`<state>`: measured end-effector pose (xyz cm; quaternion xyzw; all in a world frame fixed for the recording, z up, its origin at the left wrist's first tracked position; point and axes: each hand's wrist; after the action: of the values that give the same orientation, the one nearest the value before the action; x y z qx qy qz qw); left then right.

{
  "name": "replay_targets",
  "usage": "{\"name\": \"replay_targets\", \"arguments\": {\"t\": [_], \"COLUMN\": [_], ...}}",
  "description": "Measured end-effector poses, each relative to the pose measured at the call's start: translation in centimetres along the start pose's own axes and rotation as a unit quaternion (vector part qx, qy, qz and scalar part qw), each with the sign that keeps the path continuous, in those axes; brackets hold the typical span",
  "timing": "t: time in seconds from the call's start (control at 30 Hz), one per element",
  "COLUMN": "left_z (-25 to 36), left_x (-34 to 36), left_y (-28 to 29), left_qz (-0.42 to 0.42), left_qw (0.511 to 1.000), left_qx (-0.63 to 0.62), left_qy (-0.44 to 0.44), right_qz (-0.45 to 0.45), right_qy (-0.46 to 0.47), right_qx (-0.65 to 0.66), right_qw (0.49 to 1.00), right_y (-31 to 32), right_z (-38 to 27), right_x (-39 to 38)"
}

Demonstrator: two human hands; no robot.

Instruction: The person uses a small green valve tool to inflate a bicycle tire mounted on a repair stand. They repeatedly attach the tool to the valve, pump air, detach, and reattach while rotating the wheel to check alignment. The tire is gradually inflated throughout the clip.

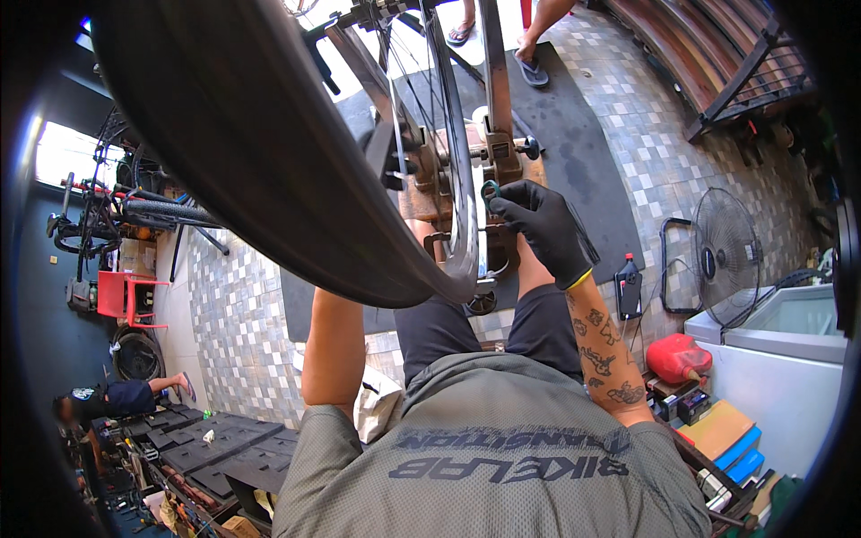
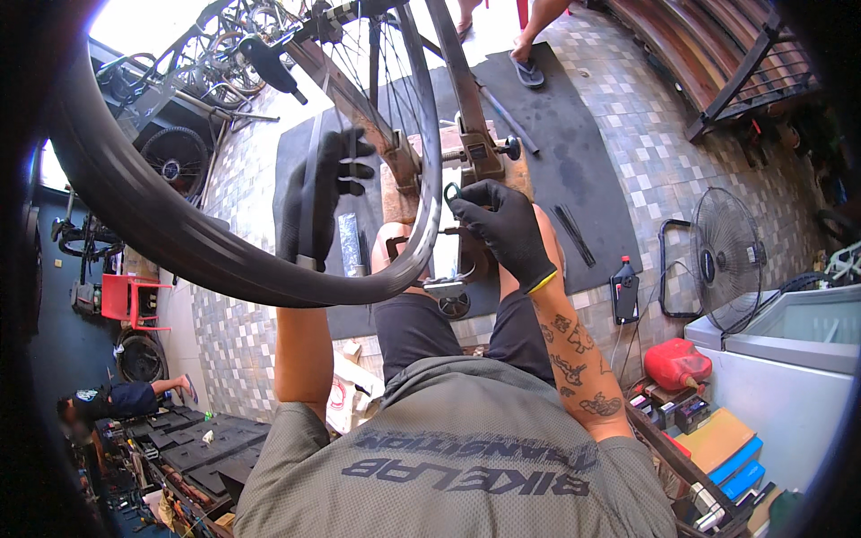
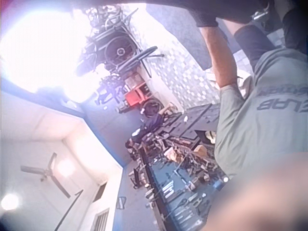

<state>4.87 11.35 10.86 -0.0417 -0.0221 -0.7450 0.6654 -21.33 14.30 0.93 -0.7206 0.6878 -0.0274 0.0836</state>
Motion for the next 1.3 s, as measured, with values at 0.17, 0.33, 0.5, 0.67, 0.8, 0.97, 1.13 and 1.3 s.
{"name": "replay_targets", "arguments": {"t": [0.17,0.33,0.5,0.67,0.8,0.97,1.13,1.3], "left_z": [1.1,3.7,3.5,0.0,-0.9,1.7,4.2,3.9], "left_x": [-2.2,-2.9,-0.4,1.7,1.8,-1.0,-2.0,-1.0], "left_y": [0.5,3.5,3.6,-0.2,-2.1,-0.7,1.5,0.8], "left_qz": [-0.033,0.024,0.09,0.044,-0.069,-0.083,-0.026,0.031], "left_qw": [0.999,0.996,0.992,0.999,0.993,0.996,0.999,0.998], "left_qx": [-0.001,-0.059,-0.044,0.015,0.076,0.016,-0.017,0.024], "left_qy": [0.0,-0.06,-0.071,-0.003,0.063,0.042,-0.019,-0.049], "right_qz": [-0.005,-0.001,-0.005,-0.009,-0.001,-0.005,-0.006,-0.009], "right_qy": [-0.003,0.002,0.009,0.011,0.011,0.011,0.011,0.008], "right_qx": [-0.01,-0.015,-0.011,-0.021,-0.032,-0.026,-0.013,-0.021], "right_qw": [1.0,1.0,1.0,1.0,0.999,1.0,1.0,1.0], "right_y": [0.1,0.1,0.3,0.3,0.1,0.0,0.1,0.0], "right_z": [-0.2,-0.1,0.0,-0.2,-0.4,-0.6,-0.5,-0.5], "right_x": [-0.1,-0.1,-0.2,-0.2,-0.3,-0.3,-0.3,-0.3]}}
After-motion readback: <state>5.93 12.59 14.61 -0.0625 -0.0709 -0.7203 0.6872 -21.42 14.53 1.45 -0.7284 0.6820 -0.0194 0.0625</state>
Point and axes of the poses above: each hand's wrist, its own x-axis towards the middle knuckle, its own y-axis out of the back of the hand, z = x × y, and after that the axes turned 1 degree about x, right-handed
